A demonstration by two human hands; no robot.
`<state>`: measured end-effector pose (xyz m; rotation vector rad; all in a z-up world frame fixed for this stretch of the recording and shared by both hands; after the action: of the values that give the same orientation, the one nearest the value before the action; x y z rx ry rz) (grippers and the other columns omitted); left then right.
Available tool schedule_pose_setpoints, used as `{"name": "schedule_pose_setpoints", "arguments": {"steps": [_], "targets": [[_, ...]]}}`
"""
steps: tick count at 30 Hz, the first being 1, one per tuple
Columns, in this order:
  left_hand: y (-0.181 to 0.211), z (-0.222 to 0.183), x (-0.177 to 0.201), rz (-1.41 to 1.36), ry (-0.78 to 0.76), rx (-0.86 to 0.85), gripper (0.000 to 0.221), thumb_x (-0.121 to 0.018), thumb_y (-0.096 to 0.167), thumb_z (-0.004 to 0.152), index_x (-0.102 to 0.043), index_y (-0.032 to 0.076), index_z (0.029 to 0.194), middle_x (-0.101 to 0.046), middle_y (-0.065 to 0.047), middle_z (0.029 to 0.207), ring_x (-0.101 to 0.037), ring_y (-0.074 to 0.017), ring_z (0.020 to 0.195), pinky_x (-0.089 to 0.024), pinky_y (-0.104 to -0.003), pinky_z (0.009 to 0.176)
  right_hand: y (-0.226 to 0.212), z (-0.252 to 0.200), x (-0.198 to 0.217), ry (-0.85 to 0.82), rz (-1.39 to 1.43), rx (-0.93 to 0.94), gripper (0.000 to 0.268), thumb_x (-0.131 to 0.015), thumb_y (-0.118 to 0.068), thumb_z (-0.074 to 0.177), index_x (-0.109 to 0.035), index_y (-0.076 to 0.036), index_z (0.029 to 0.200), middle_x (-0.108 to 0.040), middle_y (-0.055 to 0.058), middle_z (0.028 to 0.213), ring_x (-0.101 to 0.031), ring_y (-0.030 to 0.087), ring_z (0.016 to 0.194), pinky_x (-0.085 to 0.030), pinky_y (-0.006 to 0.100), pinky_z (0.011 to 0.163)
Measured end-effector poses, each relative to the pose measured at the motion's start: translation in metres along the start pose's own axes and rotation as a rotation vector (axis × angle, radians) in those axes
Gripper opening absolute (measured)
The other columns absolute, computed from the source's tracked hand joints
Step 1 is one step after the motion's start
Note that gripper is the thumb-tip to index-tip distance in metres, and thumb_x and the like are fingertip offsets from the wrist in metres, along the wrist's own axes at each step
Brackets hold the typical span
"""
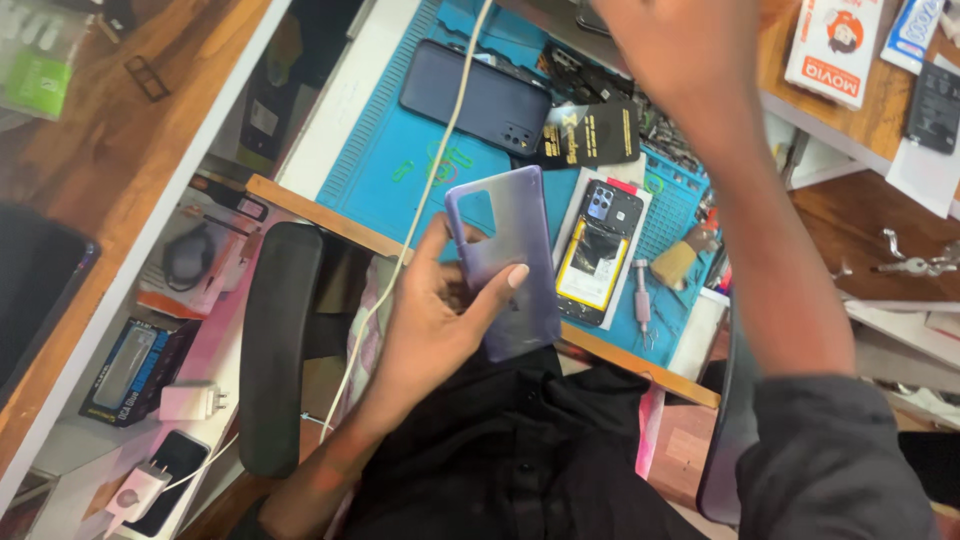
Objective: The person uses a screwdriver to remove screws from a disassembled smartphone. They then use a soldering iron to apply heat to the back of a phone case, likely to remove adhesive or a component.
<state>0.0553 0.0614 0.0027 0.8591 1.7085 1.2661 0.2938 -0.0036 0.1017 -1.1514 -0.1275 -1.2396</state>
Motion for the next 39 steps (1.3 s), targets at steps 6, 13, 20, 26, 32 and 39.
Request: {"name": "schedule_pose_setpoints", "arguments": {"steps": [6,13,20,26,32,39], "targets": [[0.027,-0.001,0.006,-0.038,0.049,-0.156,0.024,-0.073,0.006,0.095,-0.057,0.001,0.111,-0.075,-0.010,0.097,-0.069,-0.0073,0.084,-0.055,-0.019,0.072,0.020,-0.107,0.073,0.178,0.000,-0.494,0.023,-0.070,-0.019,0.104,-0.070,-0.001,0.117,-0.072,0.003,0.101,-0.069,0.008,0.077,-0.047,0.019,0.055],[0.000,0.005,-0.027,-0.721,-0.207,0.016,0.042,-0.044,0.042,0.118,-0.051,0.002,0.105,-0.045,0.005,0.063,-0.040,-0.0028,0.045,-0.035,-0.017,0.040,0.059,-0.228,0.066,0.288,0.107,-0.712,0.019,-0.070,-0.016,0.105,-0.074,0.000,0.115,-0.074,0.006,0.092,-0.066,0.007,0.072,-0.047,0.019,0.056],[-0.023,-0.004,-0.074,-0.972,-0.558,0.080,0.060,-0.040,0.061,0.104,-0.046,0.004,0.121,-0.042,-0.004,0.070,-0.035,-0.0085,0.047,-0.029,-0.021,0.043,0.050,-0.264,0.073,0.372,-0.009,-0.800,0.021,-0.072,-0.020,0.106,-0.076,-0.001,0.114,-0.073,0.006,0.084,-0.066,0.007,0.071,-0.049,0.020,0.058],[-0.029,-0.054,-0.133,-0.806,-0.913,0.265,0.085,-0.070,0.025,0.083,-0.027,0.009,0.154,-0.050,-0.006,0.112,-0.041,-0.0093,0.063,-0.035,-0.024,0.056,0.026,-0.235,0.042,0.278,-0.037,-0.689,0.024,-0.074,-0.021,0.102,-0.077,0.000,0.112,-0.074,0.006,0.085,-0.068,0.009,0.077,-0.053,0.024,0.065],[-0.036,-0.065,-0.150,-1.103,-0.897,0.464,0.087,-0.061,0.022,0.096,-0.020,-0.006,0.167,-0.058,-0.016,0.105,-0.059,-0.0186,0.086,-0.049,-0.028,0.083,0.002,-0.184,0.014,0.126,-0.163,-0.433,0.020,-0.072,-0.017,0.100,-0.076,-0.004,0.115,-0.073,0.011,0.102,-0.071,0.018,0.087,-0.056,0.032,0.073],[-0.046,-0.048,-0.118,-0.613,-0.773,0.293,0.071,-0.046,0.040,0.111,-0.038,-0.009,0.160,-0.068,-0.019,0.112,-0.071,-0.0253,0.097,-0.058,-0.034,0.089,0.002,-0.137,0.004,0.159,-0.152,-0.237,0.019,-0.073,-0.015,0.103,-0.075,0.002,0.111,-0.075,0.012,0.098,-0.073,0.019,0.087,-0.056,0.031,0.078]]}}
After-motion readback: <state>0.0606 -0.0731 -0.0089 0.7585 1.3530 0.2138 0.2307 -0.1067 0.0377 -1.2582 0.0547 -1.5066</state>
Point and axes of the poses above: each hand's wrist, its own z-axis towards the middle knuckle, its own x-axis out of the back of the hand, y = z × x, the point moved 9 cm from there along z, towards the middle knuckle
